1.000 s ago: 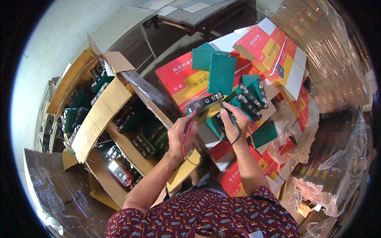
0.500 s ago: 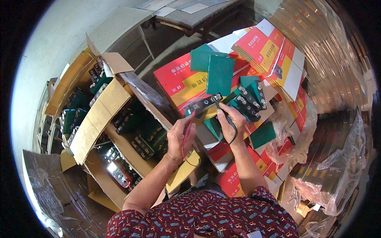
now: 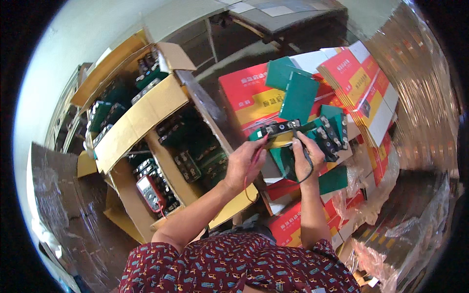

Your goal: The person uses a multimeter to test small green electronic modules, touching the probes to terminals on each unit. After testing, the person places the modules into cardboard boxes and closes the boxes.

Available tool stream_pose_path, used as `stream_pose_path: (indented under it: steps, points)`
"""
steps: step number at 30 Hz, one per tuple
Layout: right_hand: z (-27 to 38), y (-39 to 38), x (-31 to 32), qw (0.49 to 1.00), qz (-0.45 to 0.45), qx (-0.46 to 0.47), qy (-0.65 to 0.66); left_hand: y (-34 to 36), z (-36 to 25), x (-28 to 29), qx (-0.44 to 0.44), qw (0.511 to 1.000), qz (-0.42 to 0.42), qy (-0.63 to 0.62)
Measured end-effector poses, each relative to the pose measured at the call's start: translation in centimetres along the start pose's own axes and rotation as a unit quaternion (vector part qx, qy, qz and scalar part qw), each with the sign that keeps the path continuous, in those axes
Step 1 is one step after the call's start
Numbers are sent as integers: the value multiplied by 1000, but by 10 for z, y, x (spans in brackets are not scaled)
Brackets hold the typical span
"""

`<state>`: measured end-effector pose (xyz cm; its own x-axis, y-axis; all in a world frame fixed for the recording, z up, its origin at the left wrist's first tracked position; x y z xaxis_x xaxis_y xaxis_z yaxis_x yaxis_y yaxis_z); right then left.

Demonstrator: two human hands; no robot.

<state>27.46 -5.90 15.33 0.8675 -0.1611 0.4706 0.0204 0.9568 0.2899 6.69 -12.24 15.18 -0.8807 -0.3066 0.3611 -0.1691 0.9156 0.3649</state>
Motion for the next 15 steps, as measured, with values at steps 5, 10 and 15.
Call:
stream_pose_path:
  steps: [5, 10, 15]
  points:
    - [-6, -5, -9, 1000, 24, -3, 16, -16, 25, -7, 57, 989, 38, -129]
    - [-15, -4, -7, 998, 31, -49, -20, -5, 5, -2, -39, 999, -22, -9]
    - [-10, -6, -7, 998, 32, -54, -16, -9, 2, -5, -58, 996, -36, 48]
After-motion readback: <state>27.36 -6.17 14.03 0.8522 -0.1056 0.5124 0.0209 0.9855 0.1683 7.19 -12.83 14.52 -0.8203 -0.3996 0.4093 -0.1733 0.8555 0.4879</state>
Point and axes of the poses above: each hand's wrist, its own y-axis towards the middle knuckle, its own x-axis out of the back of the hand, z = x × y, the point moved 7 cm from there along y, towards the middle knuckle, and after that the axes turned 3 degrees about -y, right-handed, at the moved point
